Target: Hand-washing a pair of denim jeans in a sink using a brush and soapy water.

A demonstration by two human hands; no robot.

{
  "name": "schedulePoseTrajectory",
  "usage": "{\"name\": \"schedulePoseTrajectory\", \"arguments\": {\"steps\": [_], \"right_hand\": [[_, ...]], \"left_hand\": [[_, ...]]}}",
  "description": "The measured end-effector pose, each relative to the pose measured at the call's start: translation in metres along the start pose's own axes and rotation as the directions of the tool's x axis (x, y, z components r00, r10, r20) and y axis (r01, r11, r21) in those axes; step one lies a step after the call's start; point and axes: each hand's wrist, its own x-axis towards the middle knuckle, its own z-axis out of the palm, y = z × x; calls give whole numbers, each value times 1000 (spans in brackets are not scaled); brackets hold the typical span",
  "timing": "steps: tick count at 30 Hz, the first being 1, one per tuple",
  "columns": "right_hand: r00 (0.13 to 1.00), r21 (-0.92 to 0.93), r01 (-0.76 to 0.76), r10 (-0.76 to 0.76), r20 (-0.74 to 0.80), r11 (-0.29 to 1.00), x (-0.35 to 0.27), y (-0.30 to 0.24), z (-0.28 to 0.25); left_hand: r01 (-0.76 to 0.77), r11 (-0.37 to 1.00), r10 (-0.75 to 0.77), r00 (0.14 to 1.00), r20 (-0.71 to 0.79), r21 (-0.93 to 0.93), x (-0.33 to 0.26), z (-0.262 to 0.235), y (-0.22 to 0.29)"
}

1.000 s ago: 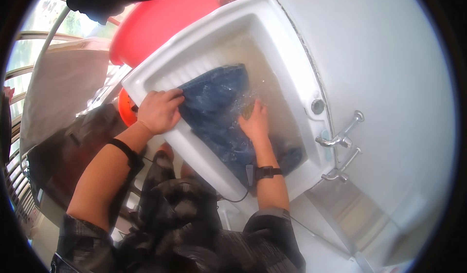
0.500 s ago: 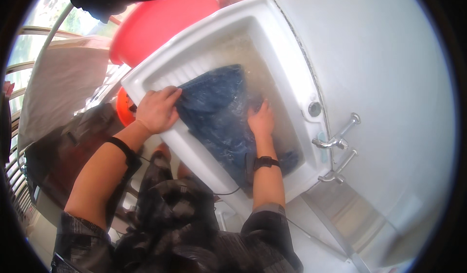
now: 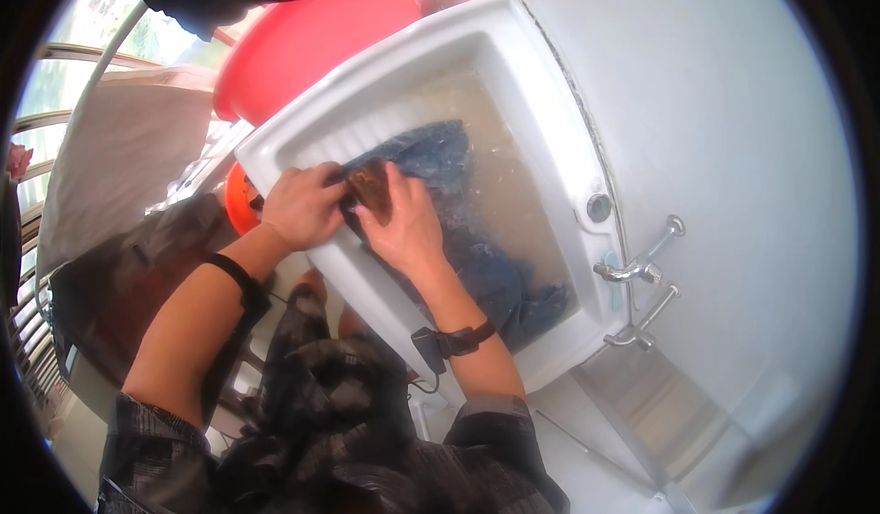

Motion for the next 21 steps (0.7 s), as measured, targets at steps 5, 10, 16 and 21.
{"name": "schedulePoseTrajectory", "arguments": {"steps": [5,10,16,21], "right_hand": [[986,-321,-164,158,-44,933,53,30,-10],[992,-284,-122,127,-2,951,61,8,-11],[981,-267,-181,193,20,946,54,3,-19],[994,-126,20,-34,-104,992,41,7,1]], "left_hand": [[-33,999,32,999,-34,-36,5,-4,8],[55,997,-57,997,-49,-51,2,-3,5],[0,997,-3,999,-50,-71,2,-1,2],[-75,997,75,997,-6,-34,-1,-3,-2]]}}
